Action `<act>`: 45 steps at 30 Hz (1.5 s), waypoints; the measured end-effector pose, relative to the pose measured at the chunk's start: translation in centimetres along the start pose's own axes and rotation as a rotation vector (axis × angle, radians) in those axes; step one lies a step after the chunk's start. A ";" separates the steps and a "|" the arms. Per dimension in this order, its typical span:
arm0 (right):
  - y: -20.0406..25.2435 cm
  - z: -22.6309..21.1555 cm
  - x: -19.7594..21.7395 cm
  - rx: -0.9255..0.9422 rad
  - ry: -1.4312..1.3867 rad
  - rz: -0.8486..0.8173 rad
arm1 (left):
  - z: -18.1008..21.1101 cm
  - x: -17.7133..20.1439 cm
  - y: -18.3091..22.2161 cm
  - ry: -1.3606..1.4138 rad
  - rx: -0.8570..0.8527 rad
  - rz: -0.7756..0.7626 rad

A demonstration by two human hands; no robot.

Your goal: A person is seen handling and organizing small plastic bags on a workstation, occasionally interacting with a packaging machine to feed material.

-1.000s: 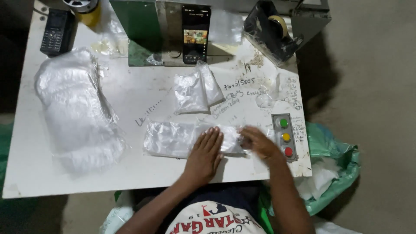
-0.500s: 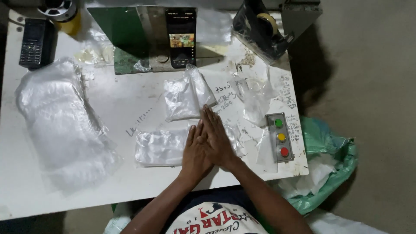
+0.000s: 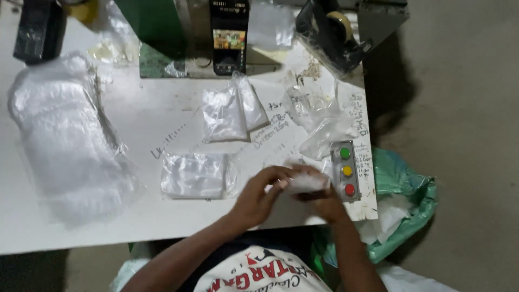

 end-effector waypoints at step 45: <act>-20.4 -9.0 18.5 0.443 0.055 0.315 | 0.5 10.6 2.2 -0.069 0.291 0.238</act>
Point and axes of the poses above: each hand's wrist, its own y-axis away from the middle knuckle, its own x-axis out of the back of the hand, z = x × y, the point moved 7 cm from there along -y, towards the middle knuckle, and after that the axes turned 9 degrees about -y, right-handed, at the moved point
